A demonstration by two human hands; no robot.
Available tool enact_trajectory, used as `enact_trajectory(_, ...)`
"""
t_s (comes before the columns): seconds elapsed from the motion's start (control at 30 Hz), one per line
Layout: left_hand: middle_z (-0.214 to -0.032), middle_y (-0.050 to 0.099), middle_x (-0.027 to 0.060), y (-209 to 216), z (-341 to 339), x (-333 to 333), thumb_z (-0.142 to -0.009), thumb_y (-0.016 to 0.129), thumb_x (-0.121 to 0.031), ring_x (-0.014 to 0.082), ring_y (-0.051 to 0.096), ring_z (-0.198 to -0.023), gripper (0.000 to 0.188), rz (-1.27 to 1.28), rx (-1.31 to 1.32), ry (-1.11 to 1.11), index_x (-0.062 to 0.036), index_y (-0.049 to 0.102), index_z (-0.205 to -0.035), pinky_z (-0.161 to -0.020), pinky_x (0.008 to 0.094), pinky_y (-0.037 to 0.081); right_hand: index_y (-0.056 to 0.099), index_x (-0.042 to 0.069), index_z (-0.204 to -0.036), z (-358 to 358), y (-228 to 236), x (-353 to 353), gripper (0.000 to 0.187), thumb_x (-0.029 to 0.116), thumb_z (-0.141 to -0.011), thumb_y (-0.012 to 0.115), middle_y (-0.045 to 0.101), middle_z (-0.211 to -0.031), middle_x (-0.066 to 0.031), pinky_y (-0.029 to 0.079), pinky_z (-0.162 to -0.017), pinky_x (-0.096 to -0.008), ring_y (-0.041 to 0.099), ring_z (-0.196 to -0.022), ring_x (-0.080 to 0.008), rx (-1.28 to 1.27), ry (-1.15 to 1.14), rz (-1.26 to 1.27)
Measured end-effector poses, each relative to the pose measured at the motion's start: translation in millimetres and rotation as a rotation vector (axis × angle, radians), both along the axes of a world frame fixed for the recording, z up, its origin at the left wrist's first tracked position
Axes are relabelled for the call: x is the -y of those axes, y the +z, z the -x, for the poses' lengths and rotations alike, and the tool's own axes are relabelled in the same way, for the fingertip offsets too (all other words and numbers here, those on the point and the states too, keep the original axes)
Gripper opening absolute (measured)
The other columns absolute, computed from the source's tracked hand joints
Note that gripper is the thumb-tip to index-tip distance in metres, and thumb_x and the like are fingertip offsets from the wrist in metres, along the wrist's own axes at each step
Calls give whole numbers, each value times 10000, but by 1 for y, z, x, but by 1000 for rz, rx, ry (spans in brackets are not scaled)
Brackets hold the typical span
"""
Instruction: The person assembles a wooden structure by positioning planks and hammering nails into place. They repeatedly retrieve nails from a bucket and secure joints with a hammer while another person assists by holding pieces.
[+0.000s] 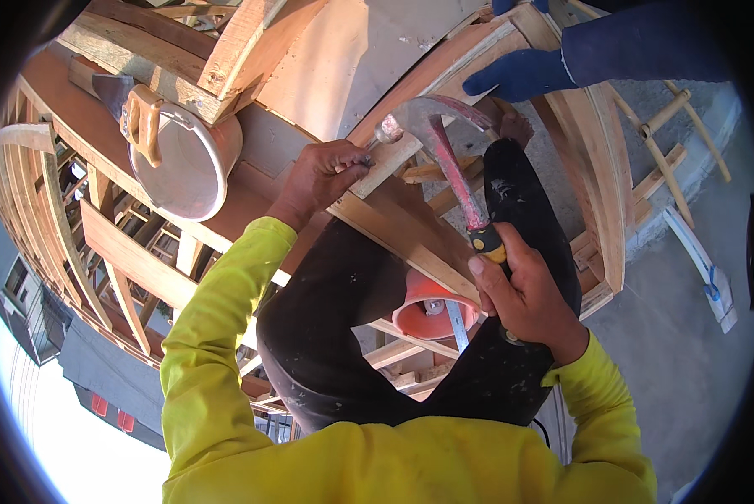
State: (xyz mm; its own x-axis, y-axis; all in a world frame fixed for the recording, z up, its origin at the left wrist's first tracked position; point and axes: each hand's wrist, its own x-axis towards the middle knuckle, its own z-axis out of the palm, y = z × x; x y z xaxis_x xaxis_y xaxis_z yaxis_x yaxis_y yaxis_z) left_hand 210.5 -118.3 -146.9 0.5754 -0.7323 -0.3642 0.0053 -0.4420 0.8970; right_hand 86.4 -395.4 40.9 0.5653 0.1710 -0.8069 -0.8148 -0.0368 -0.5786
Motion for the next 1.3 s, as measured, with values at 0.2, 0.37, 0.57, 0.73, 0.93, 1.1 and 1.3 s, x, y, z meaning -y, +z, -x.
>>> enact_trajectory(0.2,-868,703,114,-15,-31,3,-838,753,-33,295,697,-792,165,198,-34,-277,-48,709,-996,-714,380,550,472,-33,-1235,-35,-11,13,325,190,-1014,556,570,-783,-59,450,-586,-266,548,-605,-104,167,-3,99)
enact_trajectory(0.37,-863,718,95,-11,-47,12,-791,757,-8,267,698,-772,178,224,-68,-437,-65,710,-953,-699,355,542,467,-62,-1270,-34,-3,10,397,150,-965,607,621,-846,-81,487,-688,-272,604,-702,-127,138,-94,66)
enact_trajectory(0.57,-860,716,77,-16,-50,14,-805,740,-12,296,678,-804,173,280,-31,-541,-83,712,-960,-734,390,527,451,-63,-1211,-17,-3,-25,387,212,-952,536,563,-768,-52,456,-594,-228,534,-578,-75,228,-195,183)
enact_trajectory(0.73,-875,723,71,-11,-49,16,-831,739,-21,301,672,-797,147,254,2,-611,-81,714,-962,-735,390,525,478,-59,-1278,-7,1,-43,403,166,-967,600,600,-821,-58,450,-651,-247,563,-674,-101,230,-267,197)
enact_trajectory(0.93,-866,715,113,-14,-46,15,-858,734,-29,290,693,-800,128,248,0,-603,-31,709,-984,-733,359,536,484,-49,-1289,14,-1,-64,371,142,-995,606,586,-820,-35,437,-615,-241,550,-650,-87,290,-308,184)
enact_trajectory(1.1,-867,735,120,-16,-41,18,-868,728,-38,276,715,-779,113,261,-68,-542,-27,728,-980,-737,337,551,430,-33,-1343,62,-8,-105,394,161,-1029,568,582,-819,-18,439,-563,-228,546,-615,-64,375,-419,145)
enact_trajectory(1.3,-875,740,109,-15,-35,13,-873,737,-68,269,715,-771,115,253,116,-540,-42,736,-985,-713,327,555,258,-3,-1565,112,-24,-148,580,110,-1044,487,545,-836,-42,457,-588,-235,531,-603,-80,438,-390,387)
